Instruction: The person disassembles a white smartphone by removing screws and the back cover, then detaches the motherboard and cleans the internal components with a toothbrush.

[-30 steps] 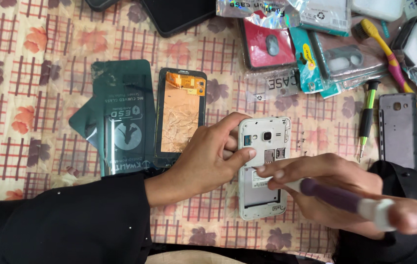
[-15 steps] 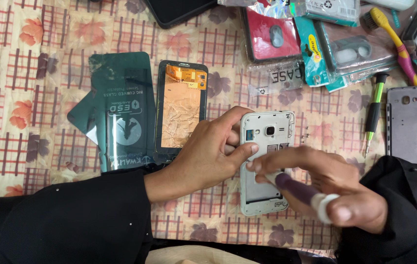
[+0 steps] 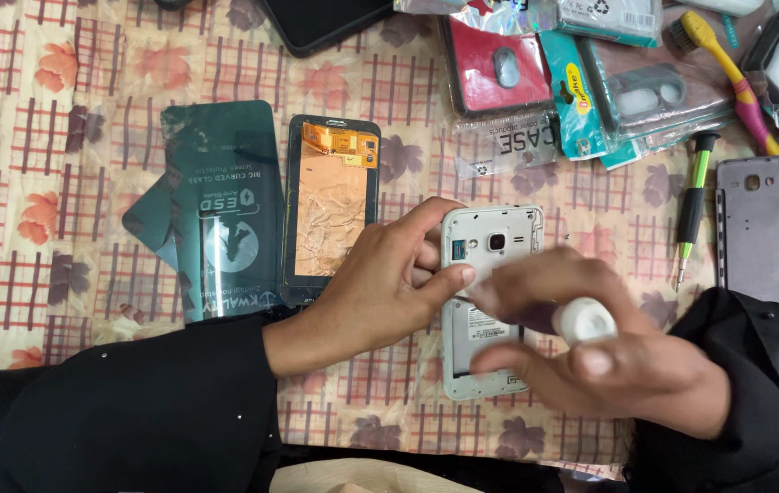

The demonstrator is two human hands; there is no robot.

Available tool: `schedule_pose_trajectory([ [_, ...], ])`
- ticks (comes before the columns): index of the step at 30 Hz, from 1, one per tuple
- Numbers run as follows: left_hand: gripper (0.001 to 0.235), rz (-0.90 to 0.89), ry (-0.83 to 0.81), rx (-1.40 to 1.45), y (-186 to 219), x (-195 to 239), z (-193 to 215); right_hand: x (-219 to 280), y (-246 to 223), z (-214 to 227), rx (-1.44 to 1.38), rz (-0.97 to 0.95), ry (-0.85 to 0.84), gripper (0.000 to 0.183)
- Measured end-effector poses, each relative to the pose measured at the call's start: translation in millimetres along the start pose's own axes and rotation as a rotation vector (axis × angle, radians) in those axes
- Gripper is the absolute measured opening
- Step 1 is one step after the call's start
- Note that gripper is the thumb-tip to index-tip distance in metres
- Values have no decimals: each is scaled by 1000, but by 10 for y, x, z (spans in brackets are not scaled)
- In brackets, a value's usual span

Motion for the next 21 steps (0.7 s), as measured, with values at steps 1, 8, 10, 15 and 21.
schedule_pose_trajectory([
  [1,48,-5,-2,9,0,1,-2,113,53,10,-90,-62,14,75],
  [8,50,103,-32,-68,-26,-19,-1,301,149,82,-409,-294,-152,73],
  [10,51,97,-28,-66,-16,-15,-5,245,112,100,-381,-256,-177,68],
  [15,50,42,-22,31,36,-5,-8,45,-54,160,-104,43,-108,58],
  [21,56,229,-55,-101,-23,-2,-13,-542,-188,95,-39,165,-25,65],
])
Point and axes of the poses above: each hand's wrist, its own x-axis away from the middle knuckle, its own z-axis out of the back of the hand, y = z × x, the point moved 5 cm from there along -x, towards the middle knuckle, and after that the axes turned 9 degrees about z, right-handed, at the moved point
